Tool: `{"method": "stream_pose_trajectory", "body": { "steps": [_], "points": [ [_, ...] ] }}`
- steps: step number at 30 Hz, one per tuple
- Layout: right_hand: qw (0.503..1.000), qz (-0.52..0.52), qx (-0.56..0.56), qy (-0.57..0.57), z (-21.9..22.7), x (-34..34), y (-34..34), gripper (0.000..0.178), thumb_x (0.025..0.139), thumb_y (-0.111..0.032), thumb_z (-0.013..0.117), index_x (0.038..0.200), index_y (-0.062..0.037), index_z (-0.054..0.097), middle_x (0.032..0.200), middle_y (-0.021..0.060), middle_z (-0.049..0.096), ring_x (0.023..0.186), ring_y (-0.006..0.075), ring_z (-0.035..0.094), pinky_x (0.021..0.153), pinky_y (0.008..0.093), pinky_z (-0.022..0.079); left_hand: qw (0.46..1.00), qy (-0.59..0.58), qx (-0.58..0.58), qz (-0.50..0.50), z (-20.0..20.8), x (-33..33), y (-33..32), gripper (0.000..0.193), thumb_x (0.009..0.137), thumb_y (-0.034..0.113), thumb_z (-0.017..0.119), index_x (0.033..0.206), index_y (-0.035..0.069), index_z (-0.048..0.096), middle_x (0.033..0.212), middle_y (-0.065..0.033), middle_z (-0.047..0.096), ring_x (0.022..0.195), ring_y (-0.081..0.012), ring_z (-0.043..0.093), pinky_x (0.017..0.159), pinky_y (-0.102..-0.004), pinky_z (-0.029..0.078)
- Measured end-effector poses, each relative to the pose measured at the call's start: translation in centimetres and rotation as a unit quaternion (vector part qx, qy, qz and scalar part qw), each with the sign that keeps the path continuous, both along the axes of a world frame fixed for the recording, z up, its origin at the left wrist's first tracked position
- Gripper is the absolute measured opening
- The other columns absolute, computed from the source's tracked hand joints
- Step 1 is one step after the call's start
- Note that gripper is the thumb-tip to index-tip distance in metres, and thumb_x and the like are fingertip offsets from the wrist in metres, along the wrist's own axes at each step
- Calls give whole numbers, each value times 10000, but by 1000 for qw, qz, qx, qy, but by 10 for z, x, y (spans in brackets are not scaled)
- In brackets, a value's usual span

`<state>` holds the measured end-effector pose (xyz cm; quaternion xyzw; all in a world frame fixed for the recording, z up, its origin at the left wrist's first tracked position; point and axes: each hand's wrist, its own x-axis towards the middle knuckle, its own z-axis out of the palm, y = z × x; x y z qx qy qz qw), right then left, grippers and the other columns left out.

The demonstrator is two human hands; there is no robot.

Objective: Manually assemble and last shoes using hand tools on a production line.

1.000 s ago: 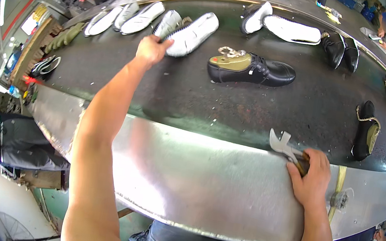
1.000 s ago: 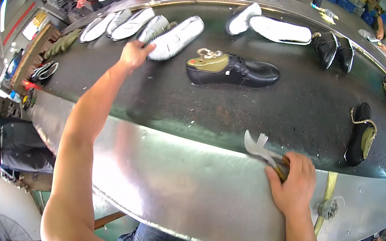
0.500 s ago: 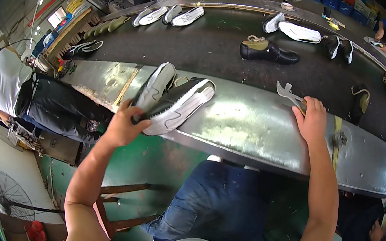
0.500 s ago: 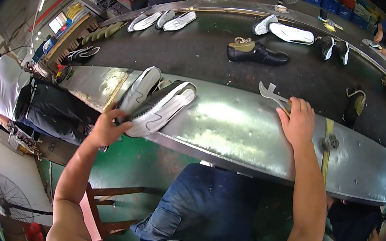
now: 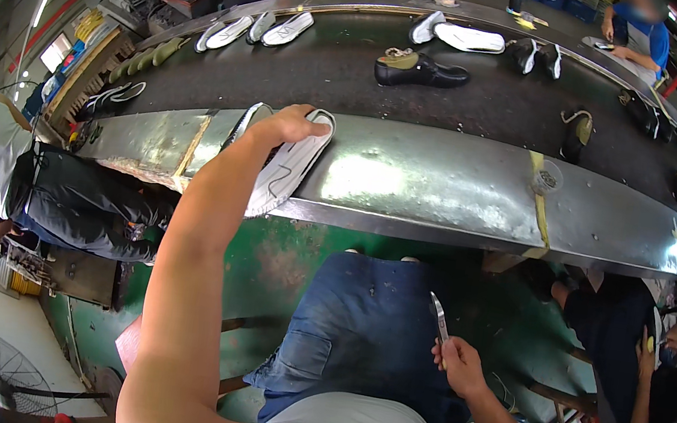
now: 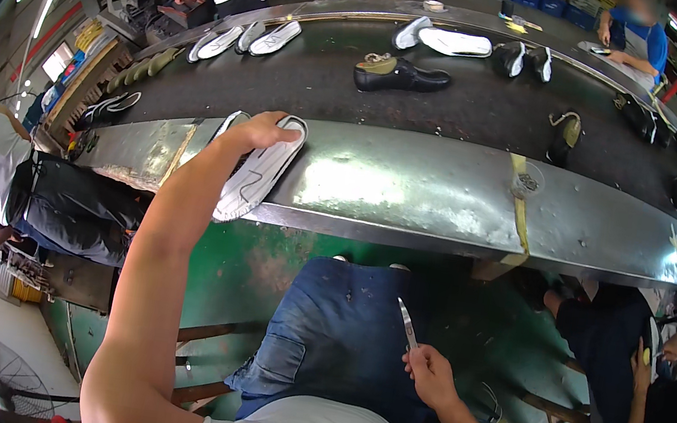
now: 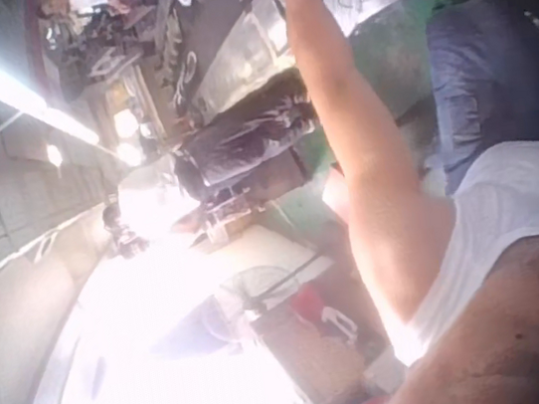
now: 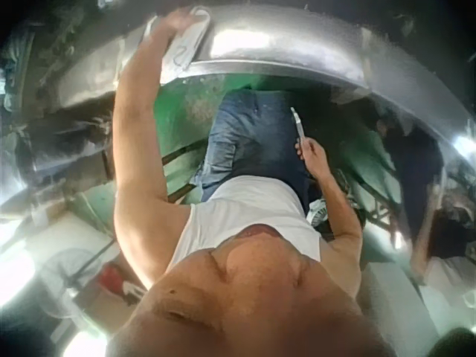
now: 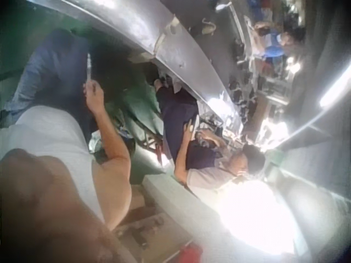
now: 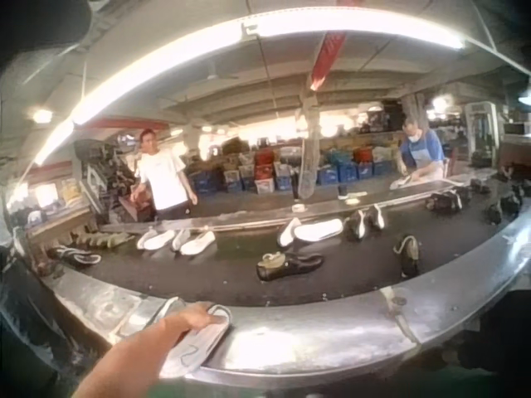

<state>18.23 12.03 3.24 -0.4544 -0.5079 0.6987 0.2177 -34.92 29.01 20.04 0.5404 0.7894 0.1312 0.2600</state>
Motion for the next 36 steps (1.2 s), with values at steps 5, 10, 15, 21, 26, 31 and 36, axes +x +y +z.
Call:
{"method": "stream_pose_trajectory", "body": {
  "steps": [5, 10, 15, 21, 26, 31, 36],
  "points": [
    [995, 8, -94, -42, 19, 19, -20, 241, 968, -186, 597, 1120, 1, 603, 849, 12, 621, 710, 83, 562, 649, 234, 485, 903, -392, 170, 46, -8, 84, -94, 682, 866, 248, 775, 1433, 43, 458, 1220, -128, 634, 1074, -202, 618, 901, -348, 526],
    [997, 64, 32, -31, 36, 9, -29, 263, 956, -175, 606, 1141, 11, 594, 847, 23, 654, 689, 115, 592, 660, 266, 508, 790, -550, 268, 30, -94, 194, -202, 706, 847, 101, 769, 1466, 72, 430, 1275, -65, 580, 1159, -148, 540, 1033, -320, 420],
    [974, 160, 131, -90, 74, -12, -36, 275, 957, -190, 609, 1146, 8, 599, 798, 42, 655, 693, 126, 602, 675, 285, 502, 808, -559, 185, -5, -152, 245, -239, 761, 876, 18, 712, 1515, 128, 313, 1150, -26, 571, 1052, -117, 540, 954, -282, 451],
    [968, 229, 91, -46, 82, -34, -41, 288, 973, -204, 580, 1177, -2, 611, 847, 52, 674, 710, 119, 589, 698, 288, 493, 793, -592, 143, -23, -149, 241, -250, 669, 944, 104, 665, 1497, 141, 290, 1196, -31, 557, 1107, -119, 511, 984, -311, 433],
    [957, 229, -173, 44, 93, -48, -30, 346, 1014, -210, 556, 1274, 17, 540, 1216, 125, 634, 1062, 212, 646, 914, 345, 523, 829, -534, 157, -52, -167, 228, -258, 629, 979, 159, 612, 1507, 131, 271, 1407, -126, 446, 1294, -221, 445, 1081, -371, 367],
    [919, 209, -325, 76, 109, -62, -11, 295, 1022, -209, 540, 1204, 23, 543, 968, 73, 604, 890, 189, 638, 770, 391, 576, 909, -369, 183, -66, -149, 225, -255, 582, 997, 200, 576, 1499, 106, 298, 1553, -200, 284, 1449, -310, 296, 1159, -406, 271],
    [947, 294, -113, -70, 67, -74, 0, 224, 1018, -211, 534, 1062, 6, 572, 788, 45, 593, 652, 129, 581, 564, 290, 510, 876, -407, 259, -16, -184, 223, -247, 438, 989, 117, 587, 1406, 73, 460, 1452, -104, 447, 1264, -174, 460, 1086, -329, 354]
  ]
}}
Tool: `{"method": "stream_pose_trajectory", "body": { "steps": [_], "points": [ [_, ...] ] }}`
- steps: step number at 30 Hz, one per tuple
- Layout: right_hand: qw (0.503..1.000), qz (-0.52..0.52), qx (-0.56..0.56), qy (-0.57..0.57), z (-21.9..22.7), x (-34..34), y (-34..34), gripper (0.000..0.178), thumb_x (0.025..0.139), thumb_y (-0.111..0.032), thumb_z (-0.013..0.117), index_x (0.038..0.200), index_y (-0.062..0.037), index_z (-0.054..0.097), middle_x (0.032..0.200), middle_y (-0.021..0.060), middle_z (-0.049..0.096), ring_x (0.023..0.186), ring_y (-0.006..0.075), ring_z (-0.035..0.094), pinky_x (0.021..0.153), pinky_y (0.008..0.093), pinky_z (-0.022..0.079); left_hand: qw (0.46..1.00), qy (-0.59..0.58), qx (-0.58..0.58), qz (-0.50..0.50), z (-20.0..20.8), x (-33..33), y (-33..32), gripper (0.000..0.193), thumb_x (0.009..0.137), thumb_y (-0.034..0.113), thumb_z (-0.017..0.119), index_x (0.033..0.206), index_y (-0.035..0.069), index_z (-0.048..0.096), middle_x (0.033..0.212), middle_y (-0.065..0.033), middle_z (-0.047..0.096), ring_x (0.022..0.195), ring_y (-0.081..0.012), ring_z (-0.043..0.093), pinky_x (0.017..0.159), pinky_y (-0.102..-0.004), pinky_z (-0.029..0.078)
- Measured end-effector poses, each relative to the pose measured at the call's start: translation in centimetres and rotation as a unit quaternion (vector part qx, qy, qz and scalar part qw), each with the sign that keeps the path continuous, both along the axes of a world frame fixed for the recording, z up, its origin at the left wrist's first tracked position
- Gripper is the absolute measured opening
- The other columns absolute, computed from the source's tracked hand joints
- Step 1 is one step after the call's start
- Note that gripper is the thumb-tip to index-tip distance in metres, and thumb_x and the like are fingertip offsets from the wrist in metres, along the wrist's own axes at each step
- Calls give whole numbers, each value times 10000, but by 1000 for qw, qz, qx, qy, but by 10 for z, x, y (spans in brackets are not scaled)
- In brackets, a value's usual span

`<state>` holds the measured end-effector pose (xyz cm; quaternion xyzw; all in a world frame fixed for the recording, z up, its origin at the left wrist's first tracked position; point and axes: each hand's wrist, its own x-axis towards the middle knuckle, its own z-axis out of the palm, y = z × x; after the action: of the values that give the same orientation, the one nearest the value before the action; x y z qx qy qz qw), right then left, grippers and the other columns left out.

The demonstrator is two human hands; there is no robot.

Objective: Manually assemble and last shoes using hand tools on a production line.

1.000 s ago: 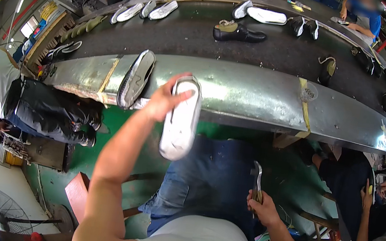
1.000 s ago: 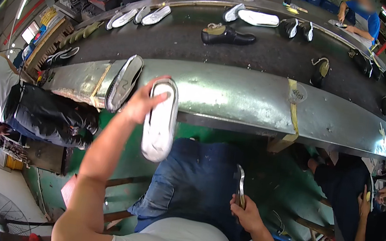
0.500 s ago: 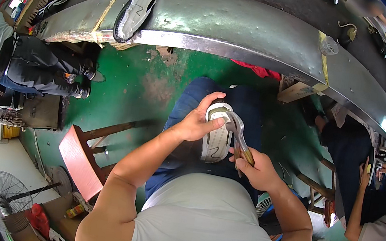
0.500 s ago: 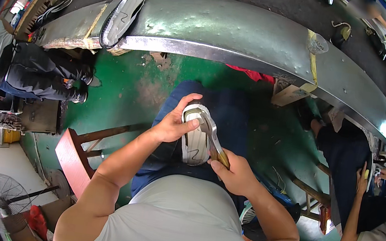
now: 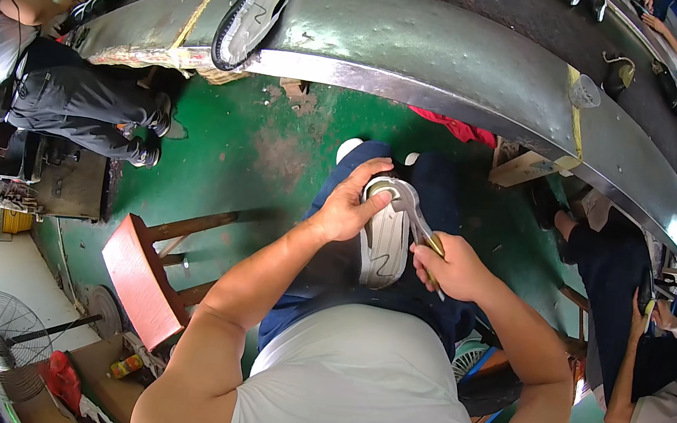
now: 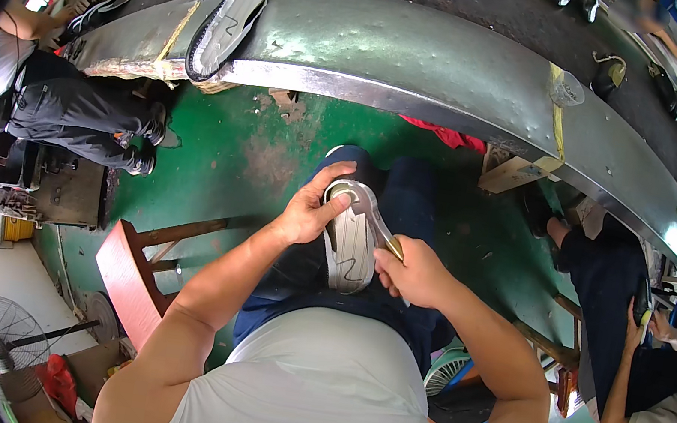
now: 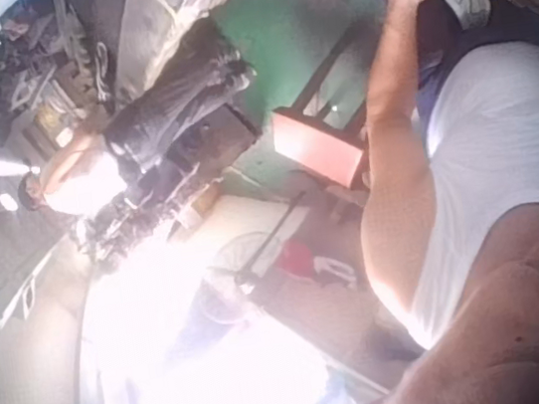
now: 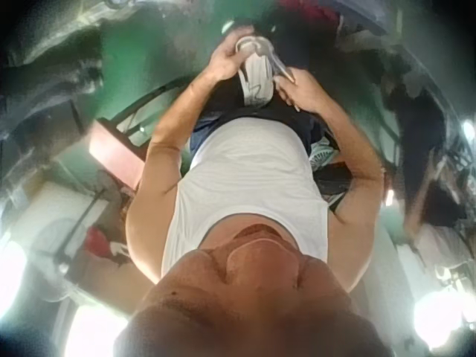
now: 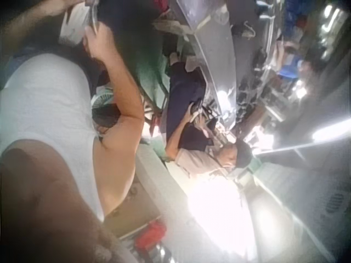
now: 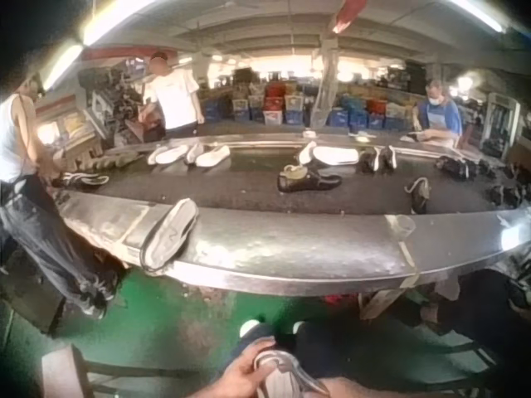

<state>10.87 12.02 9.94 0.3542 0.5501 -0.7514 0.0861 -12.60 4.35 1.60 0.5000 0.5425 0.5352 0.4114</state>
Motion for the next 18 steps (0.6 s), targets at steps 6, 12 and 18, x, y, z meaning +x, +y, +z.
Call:
{"method": "stream_pose_trajectory", "body": {
  "steps": [6, 12, 18],
  "points": [
    [880, 0, 472, 62, -65, -16, -4, 233, 956, -191, 604, 1046, 24, 605, 851, 219, 679, 799, 429, 658, 717, 453, 533, 990, -138, -12, 37, -15, -10, 3, 364, 954, 86, 638, 1305, 68, 544, 1340, -61, 533, 1214, -155, 501, 1055, -310, 392],
    [848, -18, 522, 85, -76, -12, -13, 267, 940, -179, 618, 1095, 37, 594, 961, 248, 667, 864, 428, 656, 762, 475, 531, 994, -109, 9, 8, -16, -17, 0, 387, 946, 52, 639, 1319, 76, 542, 1357, -71, 524, 1264, -175, 477, 1082, -318, 366],
    [870, 88, 481, -60, -19, -1, -17, 250, 942, -146, 604, 1062, 69, 566, 929, 268, 657, 831, 447, 644, 755, 491, 519, 996, -88, -29, -19, 9, -16, -4, 440, 953, 68, 641, 1375, 97, 522, 1359, -70, 528, 1241, -150, 487, 1061, -312, 382]
  ]
}}
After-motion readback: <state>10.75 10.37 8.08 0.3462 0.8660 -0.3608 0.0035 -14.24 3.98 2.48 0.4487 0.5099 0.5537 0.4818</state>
